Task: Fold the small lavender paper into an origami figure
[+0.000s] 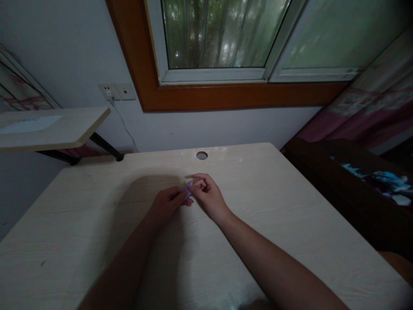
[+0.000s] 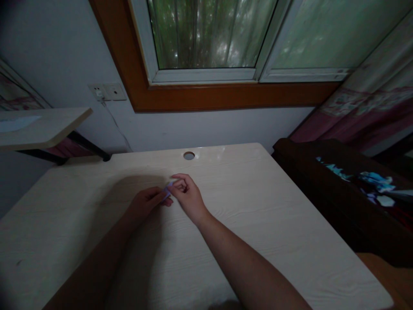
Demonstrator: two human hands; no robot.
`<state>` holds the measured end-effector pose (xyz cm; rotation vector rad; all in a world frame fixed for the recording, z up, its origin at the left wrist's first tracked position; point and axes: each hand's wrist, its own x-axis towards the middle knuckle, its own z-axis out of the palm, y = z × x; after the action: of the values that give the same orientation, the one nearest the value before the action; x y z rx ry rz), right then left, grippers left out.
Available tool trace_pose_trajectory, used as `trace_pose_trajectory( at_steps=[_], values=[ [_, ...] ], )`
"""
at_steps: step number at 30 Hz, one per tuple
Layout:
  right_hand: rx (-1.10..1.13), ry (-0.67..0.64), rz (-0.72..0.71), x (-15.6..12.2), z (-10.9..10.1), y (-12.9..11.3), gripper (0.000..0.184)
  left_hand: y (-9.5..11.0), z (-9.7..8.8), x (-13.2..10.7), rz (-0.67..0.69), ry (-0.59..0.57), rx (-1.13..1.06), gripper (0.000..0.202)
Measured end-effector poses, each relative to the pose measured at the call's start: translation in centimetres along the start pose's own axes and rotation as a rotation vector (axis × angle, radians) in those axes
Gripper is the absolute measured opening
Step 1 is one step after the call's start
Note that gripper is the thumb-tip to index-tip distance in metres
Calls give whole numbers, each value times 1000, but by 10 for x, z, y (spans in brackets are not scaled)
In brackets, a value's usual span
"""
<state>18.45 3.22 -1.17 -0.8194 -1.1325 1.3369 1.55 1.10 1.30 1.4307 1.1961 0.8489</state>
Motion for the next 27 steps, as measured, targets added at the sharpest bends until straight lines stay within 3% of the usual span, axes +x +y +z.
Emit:
trace_pose_trajectory(
  at_steps=[8,17,22,27],
  values=[
    [30,71,-27,2,-1,-1,36,-1,0,0,-23,4,-31,25],
    [35,-60,42,-1,3,-4,45,-4,-1,0,-7,4,17,28],
    [17,-15,20,-1,2,-3,41,-1,-1,-1,-9,-4,94,29],
    [33,3,14,0,1,-2,39,0,0,-1,-2,1,7,24]
  ],
)
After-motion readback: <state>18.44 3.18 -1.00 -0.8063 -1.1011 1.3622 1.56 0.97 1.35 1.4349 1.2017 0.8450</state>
